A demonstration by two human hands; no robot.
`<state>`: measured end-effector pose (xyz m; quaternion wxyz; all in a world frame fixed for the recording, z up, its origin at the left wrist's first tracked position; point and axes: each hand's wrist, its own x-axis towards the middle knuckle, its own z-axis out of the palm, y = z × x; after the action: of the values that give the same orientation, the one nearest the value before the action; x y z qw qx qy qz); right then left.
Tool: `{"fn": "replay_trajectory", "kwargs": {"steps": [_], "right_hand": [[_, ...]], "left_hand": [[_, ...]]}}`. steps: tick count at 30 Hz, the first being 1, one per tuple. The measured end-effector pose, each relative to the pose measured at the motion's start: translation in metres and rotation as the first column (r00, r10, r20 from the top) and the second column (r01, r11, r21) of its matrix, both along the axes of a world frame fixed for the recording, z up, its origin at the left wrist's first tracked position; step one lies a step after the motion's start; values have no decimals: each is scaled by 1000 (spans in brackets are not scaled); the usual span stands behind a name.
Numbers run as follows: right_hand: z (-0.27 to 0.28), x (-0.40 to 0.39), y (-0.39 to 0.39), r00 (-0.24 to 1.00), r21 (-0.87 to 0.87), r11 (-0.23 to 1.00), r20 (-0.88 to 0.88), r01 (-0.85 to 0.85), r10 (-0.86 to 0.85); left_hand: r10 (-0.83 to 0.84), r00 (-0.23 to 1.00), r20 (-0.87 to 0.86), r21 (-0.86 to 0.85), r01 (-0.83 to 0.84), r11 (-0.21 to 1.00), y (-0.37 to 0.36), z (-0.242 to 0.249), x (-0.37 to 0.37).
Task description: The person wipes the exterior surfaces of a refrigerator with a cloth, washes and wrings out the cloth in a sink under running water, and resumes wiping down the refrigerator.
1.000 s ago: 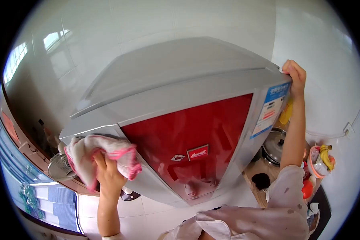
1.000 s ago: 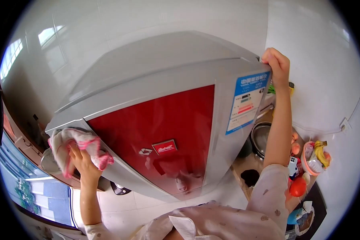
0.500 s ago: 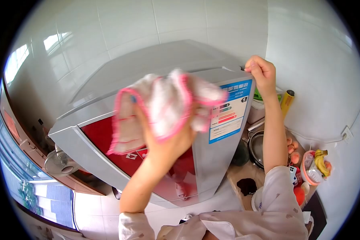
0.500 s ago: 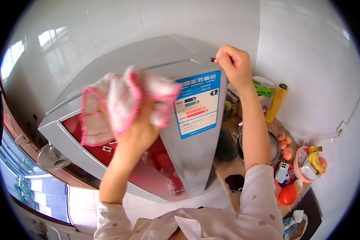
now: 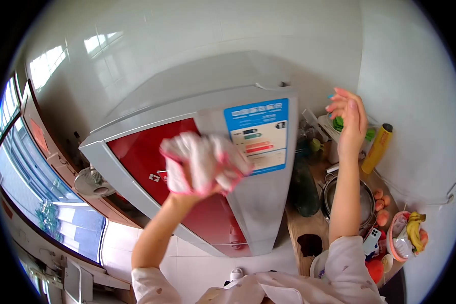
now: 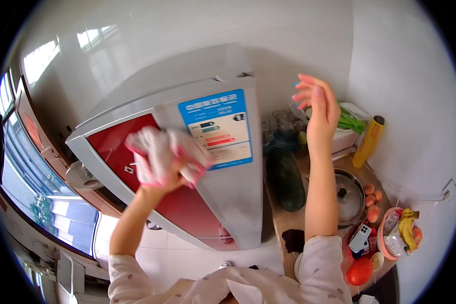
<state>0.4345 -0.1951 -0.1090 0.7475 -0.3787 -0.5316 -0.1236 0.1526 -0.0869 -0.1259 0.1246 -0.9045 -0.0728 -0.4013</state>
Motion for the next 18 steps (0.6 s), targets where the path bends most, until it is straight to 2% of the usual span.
{"fn": "replay_trajectory", "kwargs": {"steps": [1, 2, 4, 6, 8, 9, 10, 11, 12, 13, 14, 15, 16, 18], "right_hand": [[-11, 3, -5, 991, 32, 999, -126, -34, 38], [-20, 5, -9, 966, 72, 995, -246, -64, 79], [-42, 0, -13, 924, 147, 982, -346, -119, 164], [-64, -4, -14, 891, 195, 966, -390, -168, 234], [-84, -11, -11, 844, 197, 956, -455, -216, 285], [-93, -14, -11, 834, 191, 950, -458, -247, 309], [-98, -23, -10, 761, 231, 952, -575, -201, 301], [-103, -24, -13, 759, 189, 954, -578, -234, 300], [-111, -25, -17, 754, 146, 953, -585, -265, 299], [-121, -21, -22, 800, 66, 955, -530, -290, 280], [-127, -22, -28, 790, 36, 951, -549, -306, 275], [-134, -22, -35, 785, 4, 957, -571, -291, 242], [-140, -21, -43, 781, -27, 961, -589, -275, 207], [-153, -13, -51, 790, -79, 969, -596, -236, 144]], "left_hand": [[186, 980, 73, 303, -200, 932, -2, 8, 10], [349, 924, 159, 401, -383, 832, -6, 14, 22], [224, 957, 184, 140, -251, 958, 2, 20, 60], [319, 929, 187, 440, -370, 819, -24, 38, 99], [294, 951, 92, 473, -302, 828, -34, 13, 132], [331, 942, -49, 557, -249, 792, -39, -4, 142], [374, 909, -186, 629, -182, 756, -42, -25, 146], [376, 905, -198, 623, -180, 761, -39, -48, 144], [140, 891, -431, 117, -99, 988, -35, -77, 140], [-178, 850, -495, -437, -67, 897, -30, -105, 134], [-470, 800, -372, -851, -92, 517, -26, -127, 128], [-640, 760, -110, -987, -160, -21, -25, -136, 123], [-641, 759, -115, -985, -172, -27, -23, -134, 115], [-504, 862, 47, -997, 10, -76, -2, -113, 95]]}}
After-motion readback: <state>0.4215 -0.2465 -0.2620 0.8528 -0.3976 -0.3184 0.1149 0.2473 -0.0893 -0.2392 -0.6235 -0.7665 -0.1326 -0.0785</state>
